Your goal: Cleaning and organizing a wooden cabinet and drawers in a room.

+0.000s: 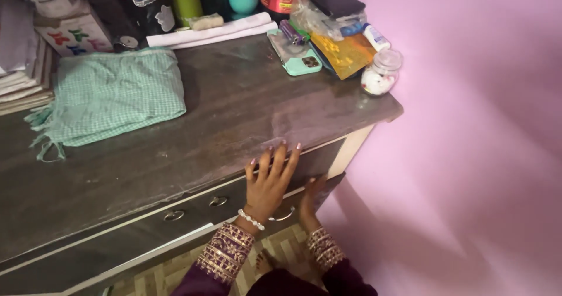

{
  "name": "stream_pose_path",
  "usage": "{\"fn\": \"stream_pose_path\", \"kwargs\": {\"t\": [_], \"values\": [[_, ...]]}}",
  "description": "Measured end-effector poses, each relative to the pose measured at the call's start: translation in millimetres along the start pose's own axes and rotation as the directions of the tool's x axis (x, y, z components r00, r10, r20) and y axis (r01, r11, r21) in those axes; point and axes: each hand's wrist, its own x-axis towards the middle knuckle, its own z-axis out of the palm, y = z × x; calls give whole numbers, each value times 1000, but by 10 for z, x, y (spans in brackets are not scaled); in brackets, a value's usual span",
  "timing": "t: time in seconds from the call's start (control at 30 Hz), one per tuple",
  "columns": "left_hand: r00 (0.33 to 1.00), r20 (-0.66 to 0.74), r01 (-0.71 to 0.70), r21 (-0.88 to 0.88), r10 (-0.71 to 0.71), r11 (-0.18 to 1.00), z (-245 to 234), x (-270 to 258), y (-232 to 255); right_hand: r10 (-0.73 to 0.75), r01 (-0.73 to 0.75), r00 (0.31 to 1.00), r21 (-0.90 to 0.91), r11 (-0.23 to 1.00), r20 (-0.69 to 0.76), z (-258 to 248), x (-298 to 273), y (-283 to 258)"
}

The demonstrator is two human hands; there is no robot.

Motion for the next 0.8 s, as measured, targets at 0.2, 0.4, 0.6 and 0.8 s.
{"fn": "stream_pose_path", "kwargs": {"t": [0.2, 0.4, 0.6, 0.8], "values": [[999, 26, 24, 170, -29, 985, 17, -6, 24, 214, -105, 962, 492, 864, -171, -402, 476, -1096], [999, 22, 28, 132, -32, 991, 10, 9, 46, -439, 416, 895, -203, 887, -83, -602, 67, -1888], [998, 56, 13, 104, -19, 995, -57, -12, 1, -591, 559, 807, -328, 761, 5, -428, 5, -1144], [981, 140, -160, 219, 131, 962, 52, -130, -185, -299, 301, 912, -35, 953, -281, -604, 636, -1787]]}}
